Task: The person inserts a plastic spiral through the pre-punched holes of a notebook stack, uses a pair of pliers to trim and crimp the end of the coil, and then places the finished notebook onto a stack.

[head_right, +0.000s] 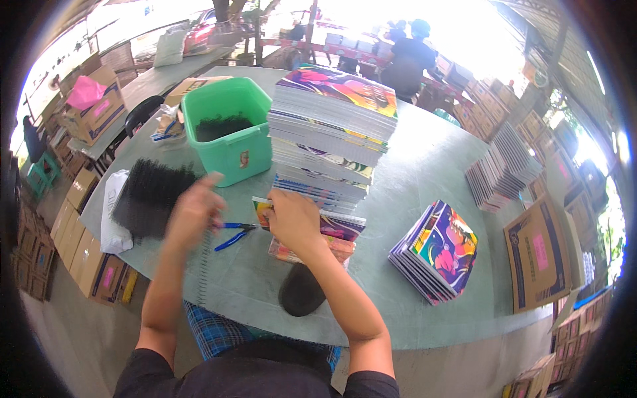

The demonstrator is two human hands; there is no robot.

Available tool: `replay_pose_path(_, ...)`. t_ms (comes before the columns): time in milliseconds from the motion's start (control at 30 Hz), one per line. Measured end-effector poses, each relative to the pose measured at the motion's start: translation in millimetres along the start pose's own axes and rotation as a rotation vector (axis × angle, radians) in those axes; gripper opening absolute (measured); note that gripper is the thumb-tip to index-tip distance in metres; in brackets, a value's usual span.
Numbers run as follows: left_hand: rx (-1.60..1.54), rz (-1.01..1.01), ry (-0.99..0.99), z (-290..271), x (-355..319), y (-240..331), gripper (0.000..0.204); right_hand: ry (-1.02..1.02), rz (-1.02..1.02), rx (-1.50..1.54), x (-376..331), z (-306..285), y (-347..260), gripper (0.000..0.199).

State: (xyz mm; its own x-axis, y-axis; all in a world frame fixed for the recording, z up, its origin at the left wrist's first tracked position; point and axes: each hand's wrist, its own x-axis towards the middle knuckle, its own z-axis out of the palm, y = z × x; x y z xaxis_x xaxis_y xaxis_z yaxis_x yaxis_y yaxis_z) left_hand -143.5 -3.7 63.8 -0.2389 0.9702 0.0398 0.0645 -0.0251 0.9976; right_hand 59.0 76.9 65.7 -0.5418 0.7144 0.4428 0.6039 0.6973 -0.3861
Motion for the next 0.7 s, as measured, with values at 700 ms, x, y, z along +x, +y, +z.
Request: replay_pose_path(700, 0.597, 0.546, 0.105, 59.4, 3.8, -15.7, 0.021, 0.226, -0.153, 0.004, -2.5, 12.1, 8.6, 0.018)
